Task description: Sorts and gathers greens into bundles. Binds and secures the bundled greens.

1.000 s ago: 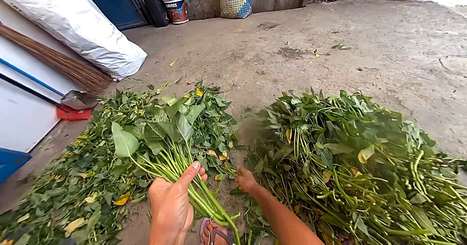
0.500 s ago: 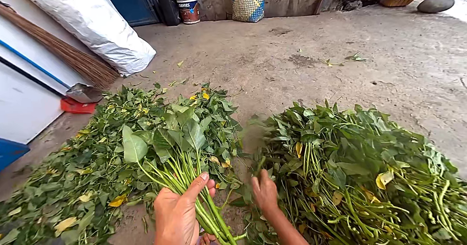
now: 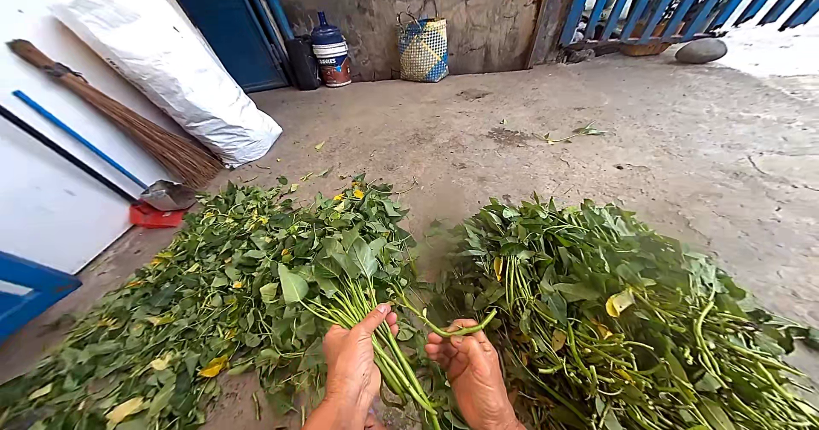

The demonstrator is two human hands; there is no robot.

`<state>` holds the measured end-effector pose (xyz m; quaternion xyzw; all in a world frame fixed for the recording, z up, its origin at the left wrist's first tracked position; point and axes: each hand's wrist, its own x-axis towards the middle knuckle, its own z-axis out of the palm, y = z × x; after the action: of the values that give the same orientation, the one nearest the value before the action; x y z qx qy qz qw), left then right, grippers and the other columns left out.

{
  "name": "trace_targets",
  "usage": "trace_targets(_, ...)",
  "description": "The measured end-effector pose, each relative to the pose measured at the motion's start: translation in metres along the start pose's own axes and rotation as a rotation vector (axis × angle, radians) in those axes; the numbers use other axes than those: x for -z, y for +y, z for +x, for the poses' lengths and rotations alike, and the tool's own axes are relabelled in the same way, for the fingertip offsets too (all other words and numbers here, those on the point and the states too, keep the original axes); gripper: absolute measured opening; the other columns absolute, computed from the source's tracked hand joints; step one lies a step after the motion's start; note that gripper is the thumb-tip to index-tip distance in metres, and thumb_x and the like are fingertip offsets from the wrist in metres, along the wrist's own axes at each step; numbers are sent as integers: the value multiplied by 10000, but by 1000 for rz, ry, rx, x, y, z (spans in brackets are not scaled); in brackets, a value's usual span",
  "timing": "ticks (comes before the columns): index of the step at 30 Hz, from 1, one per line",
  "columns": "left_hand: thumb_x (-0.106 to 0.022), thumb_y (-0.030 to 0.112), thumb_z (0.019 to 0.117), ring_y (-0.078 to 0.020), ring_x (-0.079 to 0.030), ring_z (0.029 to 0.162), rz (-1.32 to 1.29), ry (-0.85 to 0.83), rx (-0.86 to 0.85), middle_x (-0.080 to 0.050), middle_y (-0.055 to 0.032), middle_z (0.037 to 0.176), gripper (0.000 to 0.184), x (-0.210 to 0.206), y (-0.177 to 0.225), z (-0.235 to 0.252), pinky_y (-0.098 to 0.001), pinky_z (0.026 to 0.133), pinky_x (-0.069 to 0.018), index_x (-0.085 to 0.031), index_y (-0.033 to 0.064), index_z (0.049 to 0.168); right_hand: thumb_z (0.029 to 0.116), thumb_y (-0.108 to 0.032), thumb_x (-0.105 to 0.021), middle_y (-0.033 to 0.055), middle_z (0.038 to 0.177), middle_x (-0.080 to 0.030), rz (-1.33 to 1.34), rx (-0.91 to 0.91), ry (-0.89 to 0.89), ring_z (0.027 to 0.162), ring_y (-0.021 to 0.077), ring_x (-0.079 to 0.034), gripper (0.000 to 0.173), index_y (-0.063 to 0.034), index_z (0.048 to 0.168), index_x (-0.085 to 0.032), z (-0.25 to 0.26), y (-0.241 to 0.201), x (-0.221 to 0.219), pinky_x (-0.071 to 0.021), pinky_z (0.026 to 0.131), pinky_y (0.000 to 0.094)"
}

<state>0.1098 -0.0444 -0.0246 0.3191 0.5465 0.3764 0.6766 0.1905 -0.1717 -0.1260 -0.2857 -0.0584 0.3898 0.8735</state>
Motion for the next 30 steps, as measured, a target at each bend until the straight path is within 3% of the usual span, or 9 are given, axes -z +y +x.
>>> trace_targets(5, -693, -69, 917, -262, -711, 617, -47, 32, -40, -698, -202, 787, 280, -5, -11, -5, -366, 562, -631, -532, -101, 1144, 986, 29, -503, 213, 999, -748, -309, 378, -88, 860, 310, -767, 170, 31, 1091, -637, -3, 3, -14, -655, 796, 438)
trace_targets(8, -684, -54, 932, -254, -713, 620, -92, 75, -103, -690, -185, 786, 291, -4, 0, -3, -376, 568, -639, -523, -90, 1172, 995, 6, -548, 174, 1020, -749, -427, 609, -106, 908, 285, -764, 168, -27, 1107, -669, 0, -8, -23, -652, 836, 417)
trace_targets(12, -673, -58, 932, -262, -717, 649, -60, -17, -9, -699, -196, 806, 258, -1, 3, 2, -378, 602, -640, -539, -100, 1148, 977, 7, -547, 166, 1064, -745, -614, 725, -228, 967, 302, -752, 213, -39, 1133, -685, 4, -11, -19, -648, 867, 446)
trace_targets(15, -619, -17, 982, -281, -716, 689, -52, -162, 68, -701, -223, 849, 186, -2, -2, 1, -392, 647, -639, -560, -110, 1131, 957, 22, -544, 148, 1077, -749, -691, 676, -310, 984, 242, -743, 216, -1, 1119, -685, 0, -2, -16, -638, 857, 384)
trace_targets(19, -595, 24, 1013, -323, -737, 786, -89, -281, 100, -709, -262, 962, 262, -3, 0, -1, -429, 715, -644, -524, -107, 1228, 948, 21, -566, 125, 1074, -749, -758, 610, -327, 989, 178, -730, 192, 16, 1090, -695, -5, 5, -14, -624, 865, 326)
trace_targets(23, -653, -137, 899, -320, -731, 716, -80, -224, 22, -705, -258, 898, 347, -4, 5, -1, -417, 642, -647, -499, -110, 1209, 962, -29, -604, 113, 1220, -698, -883, 119, -506, 1126, 195, -672, 272, 14, 1221, -677, 2, -32, -1, -578, 973, 369)
trace_targets(25, -662, -164, 878, -328, -735, 714, -68, -238, -28, -706, -264, 892, 361, -3, 8, -1, -423, 640, -651, -500, -120, 1197, 975, -32, -524, 115, 1216, -714, -892, -100, -418, 1120, 210, -687, 283, 9, 1213, -672, 21, -49, 14, -577, 971, 397)
trace_targets(27, -673, -190, 855, -342, -738, 727, -37, -280, -99, -707, -277, 895, 382, -4, 6, -1, -430, 652, -651, -501, -133, 1191, 1036, -179, -479, 105, 1212, -718, -890, -179, -263, 1119, 209, -681, 315, -17, 1208, -687, 38, -61, 16, -567, 957, 401)
trace_targets(30, -716, -214, 795, -350, -750, 757, 29, -342, -209, -719, -275, 897, 415, -8, -5, -5, -437, 684, -658, -527, -138, 1156, 1076, -273, -500, 101, 1200, -730, -814, -221, -170, 1145, 199, -677, 354, -23, 1237, -693, 48, -66, -26, -556, 973, 383)
